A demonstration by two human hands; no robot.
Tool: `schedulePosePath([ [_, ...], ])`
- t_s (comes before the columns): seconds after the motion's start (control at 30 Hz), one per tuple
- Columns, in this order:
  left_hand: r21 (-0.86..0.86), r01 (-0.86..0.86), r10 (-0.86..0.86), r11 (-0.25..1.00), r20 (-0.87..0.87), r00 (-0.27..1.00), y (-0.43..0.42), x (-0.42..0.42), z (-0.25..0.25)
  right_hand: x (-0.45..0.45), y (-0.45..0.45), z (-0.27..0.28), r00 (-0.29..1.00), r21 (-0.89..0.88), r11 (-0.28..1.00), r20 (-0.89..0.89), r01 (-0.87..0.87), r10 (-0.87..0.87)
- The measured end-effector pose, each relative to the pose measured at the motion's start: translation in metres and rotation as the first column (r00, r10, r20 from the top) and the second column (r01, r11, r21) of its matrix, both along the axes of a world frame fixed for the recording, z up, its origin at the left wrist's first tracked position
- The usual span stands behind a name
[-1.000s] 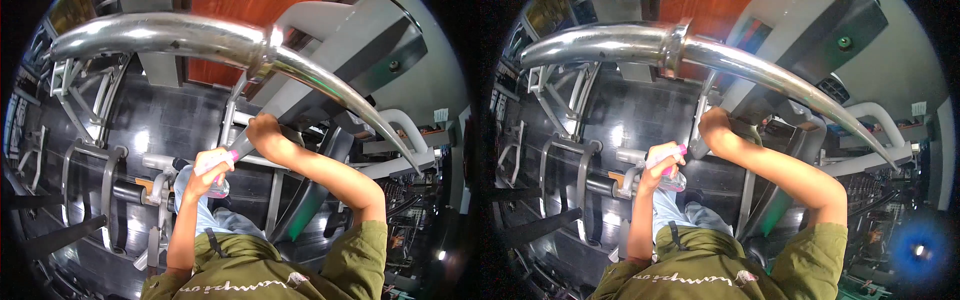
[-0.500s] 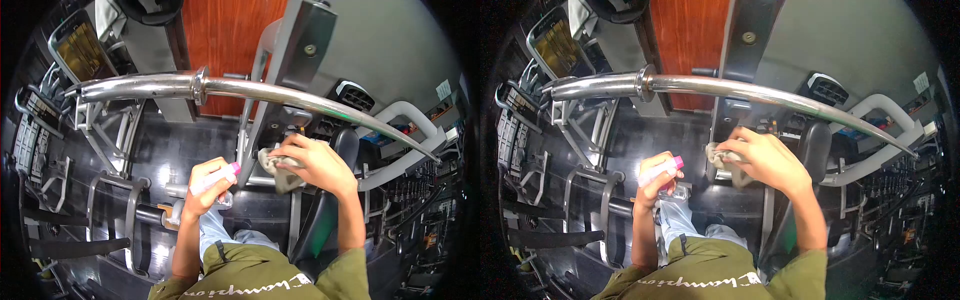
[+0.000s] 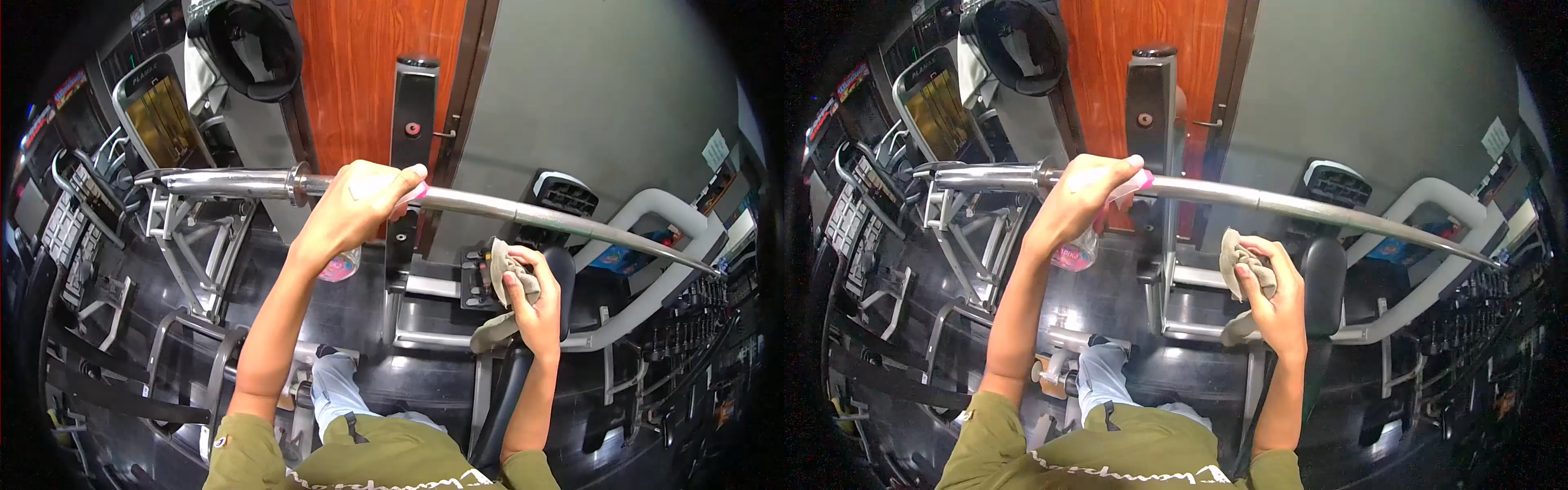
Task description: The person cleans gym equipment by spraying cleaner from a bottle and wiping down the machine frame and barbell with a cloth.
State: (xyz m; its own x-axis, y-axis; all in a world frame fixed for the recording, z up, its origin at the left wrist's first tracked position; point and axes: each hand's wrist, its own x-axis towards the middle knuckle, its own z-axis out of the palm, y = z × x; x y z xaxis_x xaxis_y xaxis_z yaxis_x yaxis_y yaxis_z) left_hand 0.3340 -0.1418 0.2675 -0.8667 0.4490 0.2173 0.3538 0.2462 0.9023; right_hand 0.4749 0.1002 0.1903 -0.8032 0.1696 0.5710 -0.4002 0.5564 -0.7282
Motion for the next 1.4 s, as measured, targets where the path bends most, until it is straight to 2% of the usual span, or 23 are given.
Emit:
schedulePosePath([
  [0.13, -0.072, 0.07, -0.078, 0.995, -0.11, 0.991, 0.006, -0.014, 0.003, -0.003, 0.014, 0.002, 1.0, -0.06, 0.998, -0.027, -0.001, 0.0],
  [0.2, -0.122, 0.05, -0.062, 0.991, -0.096, 0.993, 0.01, -0.014, 0.007, -0.008, 0.019, 0.01, 1.0, 0.055, 0.998, -0.026, 0.017, -0.016],
  [0.23, -0.12, 0.044, -0.057, 0.992, -0.1, 0.993, 0.012, -0.014, 0.008, -0.011, 0.02, 0.015, 0.999, 0.057, 0.998, -0.031, 0.012, -0.011],
  [0.33, -0.188, 0.013, -0.021, 0.982, -0.038, 0.999, 0.016, -0.011, 0.016, -0.025, 0.02, 0.031, 0.989, 0.166, 0.985, -0.146, 0.047, -0.022],
  [0.4, -0.324, -0.023, -0.026, 0.946, -0.147, 0.989, 0.017, -0.005, 0.023, -0.035, 0.02, 0.044, 0.984, 0.219, 0.975, -0.178, 0.046, -0.007],
  [0.43, -0.322, -0.031, -0.019, 0.946, -0.15, 0.988, 0.016, -0.004, 0.022, -0.039, 0.02, 0.05, 0.986, 0.248, 0.968, -0.168, 0.046, -0.004],
  [0.53, -0.258, -0.011, -0.033, 0.966, -0.165, 0.986, 0.013, -0.001, 0.017, -0.06, 0.015, 0.064, 0.986, 0.415, 0.909, -0.163, 0.04, 0.031],
  [0.6, -0.069, 0.053, -0.057, 0.996, -0.054, 0.997, 0.011, -0.001, 0.009, -0.083, 0.003, 0.065, 0.988, 0.508, 0.861, -0.136, 0.004, 0.076],
  [0.67, -0.054, 0.067, -0.071, 0.996, -0.079, 0.994, 0.007, -0.003, -0.002, -0.113, -0.01, 0.055, 0.971, 0.608, 0.794, -0.183, -0.012, 0.155],
  [0.73, 0.097, 0.082, -0.071, 0.992, -0.11, 0.991, 0.005, 0.005, -0.006, -0.124, -0.019, 0.053, 0.976, 0.617, 0.786, -0.157, -0.024, 0.153],
  [0.8, 0.088, 0.07, -0.059, 0.994, -0.116, 0.991, 0.0, 0.008, -0.011, -0.127, -0.017, 0.055, 0.979, 0.625, 0.78, -0.133, -0.039, 0.156],
  [0.87, 0.218, 0.044, -0.056, 0.975, 0.051, 0.997, -0.005, 0.01, -0.02, -0.119, 0.004, 0.054, 0.993, 0.668, 0.744, -0.06, -0.032, 0.097],
  [1.0, 0.286, 0.069, -0.088, 0.956, 0.056, 0.995, -0.006, 0.02, -0.033, -0.096, 0.038, 0.078, 0.981, 0.597, 0.795, 0.191, -0.104, -0.015],
  [1.07, 0.319, 0.057, -0.085, 0.946, 0.074, 0.994, -0.006, 0.026, -0.038, -0.099, 0.035, 0.081, 0.984, 0.582, 0.805, 0.179, -0.116, 0.013],
  [1.13, 0.363, 0.01, -0.056, 0.932, 0.118, 0.991, -0.003, 0.035, -0.04, -0.115, 0.023, 0.08, 0.988, 0.669, 0.728, 0.134, -0.149, 0.079],
  [1.17, 0.376, 0.005, -0.044, 0.927, 0.095, 0.995, 0.0, 0.038, -0.041, -0.129, 0.017, 0.076, 0.979, 0.678, 0.706, 0.153, -0.203, 0.135],
  [1.2, 0.376, 0.006, -0.044, 0.927, 0.093, 0.995, 0.002, 0.039, -0.045, -0.145, 0.007, 0.066, 0.967, 0.624, 0.739, 0.135, -0.252, 0.216],
  [1.27, 0.379, 0.0, -0.011, 0.925, 0.027, 1.0, 0.008, 0.038, -0.055, -0.154, -0.013, 0.067, 0.971, 0.632, 0.738, 0.184, -0.237, 0.155],
  [1.33, 0.366, -0.034, 0.017, 0.93, 0.049, 0.999, 0.01, 0.04, -0.056, -0.153, -0.01, 0.067, 0.966, 0.609, 0.751, 0.193, -0.254, 0.17],
  [1.4, 0.347, 0.008, -0.006, 0.938, -0.006, 1.0, 0.009, 0.035, -0.064, -0.146, -0.003, 0.068, 0.962, 0.582, 0.767, 0.203, -0.27, 0.184],
])
